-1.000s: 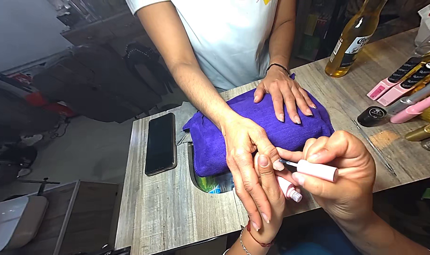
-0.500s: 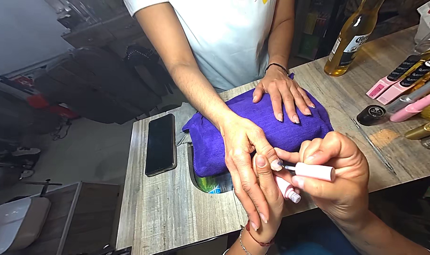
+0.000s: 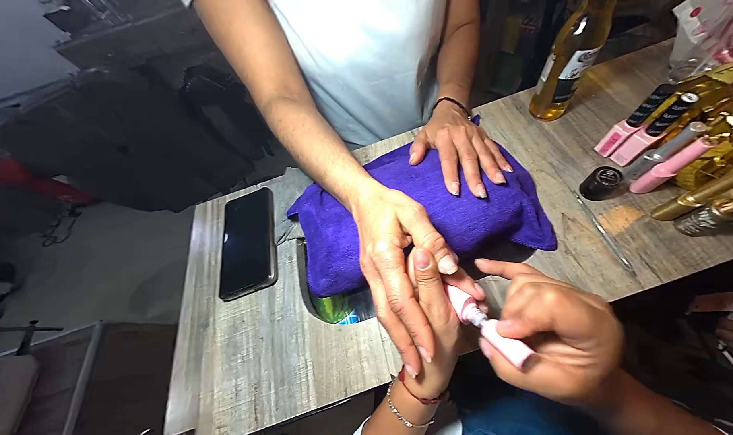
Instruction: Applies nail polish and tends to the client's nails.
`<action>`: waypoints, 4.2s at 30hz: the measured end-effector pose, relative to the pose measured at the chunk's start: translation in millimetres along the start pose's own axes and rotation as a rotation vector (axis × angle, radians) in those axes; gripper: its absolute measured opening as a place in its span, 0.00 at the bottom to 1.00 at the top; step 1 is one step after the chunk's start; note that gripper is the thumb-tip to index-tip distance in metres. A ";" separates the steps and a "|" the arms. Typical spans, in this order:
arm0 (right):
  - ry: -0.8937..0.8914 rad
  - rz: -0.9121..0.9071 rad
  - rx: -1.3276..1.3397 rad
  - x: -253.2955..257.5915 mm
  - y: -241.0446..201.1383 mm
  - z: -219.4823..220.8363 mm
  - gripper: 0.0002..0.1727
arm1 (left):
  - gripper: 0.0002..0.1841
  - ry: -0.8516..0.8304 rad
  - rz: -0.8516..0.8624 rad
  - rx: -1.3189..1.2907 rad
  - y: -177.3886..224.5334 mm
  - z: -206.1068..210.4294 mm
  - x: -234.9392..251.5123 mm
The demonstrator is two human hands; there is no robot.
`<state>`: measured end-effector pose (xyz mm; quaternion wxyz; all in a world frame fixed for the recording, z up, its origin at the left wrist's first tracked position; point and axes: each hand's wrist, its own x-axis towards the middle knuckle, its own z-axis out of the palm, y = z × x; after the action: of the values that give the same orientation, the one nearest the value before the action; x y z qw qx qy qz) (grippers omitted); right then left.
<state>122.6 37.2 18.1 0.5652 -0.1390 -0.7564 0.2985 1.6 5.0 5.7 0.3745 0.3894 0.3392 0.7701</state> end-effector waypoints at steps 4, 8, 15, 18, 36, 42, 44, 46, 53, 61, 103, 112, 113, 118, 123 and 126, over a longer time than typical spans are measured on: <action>-0.037 0.036 -0.089 -2.5 2.9 -1.0 0.05 | 0.19 0.032 0.077 0.126 0.5 2.0 4.2; -0.051 0.069 -0.157 -4.7 -1.9 -7.5 0.08 | 0.19 0.033 0.073 0.085 0.5 4.4 6.5; 0.008 0.149 -0.088 -29.9 -6.7 -25.6 0.10 | 0.21 0.022 0.001 0.030 1.1 7.6 7.9; -0.020 0.182 -0.107 -47.4 -6.4 -32.0 0.16 | 0.21 0.032 -0.004 0.033 0.4 7.0 8.0; -0.013 0.386 -0.581 -8.7 12.0 -92.6 0.14 | 0.23 0.043 -0.068 -0.043 -5.9 -0.1 2.9; -0.107 0.750 -1.010 -9.1 26.0 -131.5 0.20 | 0.23 0.096 -0.079 -0.023 -5.9 2.0 3.3; -0.128 0.790 -1.043 -15.0 28.0 -130.7 0.22 | 0.23 0.114 -0.079 -0.004 -5.9 2.4 3.1; -0.150 0.753 -1.067 -20.0 28.4 -126.9 0.20 | 0.24 0.109 -0.091 -0.024 -6.6 2.4 2.4; -0.320 0.718 -1.099 -12.0 26.6 -127.1 0.13 | 0.24 0.085 -0.078 -0.051 -6.5 1.3 2.6; 0.227 0.673 0.422 8.4 8.9 -82.7 0.06 | 0.24 0.084 -0.121 -0.091 -5.0 1.1 2.6; 0.164 0.203 0.420 33.7 19.5 10.8 0.07 | 0.24 0.075 -0.085 -0.052 -1.5 3.1 2.0; 0.192 0.327 0.510 31.7 29.7 -4.8 0.08 | 0.24 0.064 -0.081 -0.037 -4.0 1.3 2.6; 0.225 0.337 0.469 32.3 34.8 -12.2 0.09 | 0.24 0.064 -0.087 -0.055 -4.0 1.2 2.6; 0.331 0.374 0.221 42.5 59.7 -44.6 0.17 | 0.24 0.058 -0.097 -0.076 -2.6 2.6 1.9; 0.237 0.461 0.035 42.3 73.2 -46.4 0.14 | 0.24 0.065 -0.094 -0.046 -2.9 3.2 1.9; 0.208 0.301 -0.127 33.2 74.3 -46.1 0.09 | 0.23 0.072 -0.084 -0.020 -4.6 2.0 2.3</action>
<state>145.7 127.1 6.9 0.5795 -0.3162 -0.6818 0.3152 3.8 9.6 3.7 0.3982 0.3430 0.3607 0.7705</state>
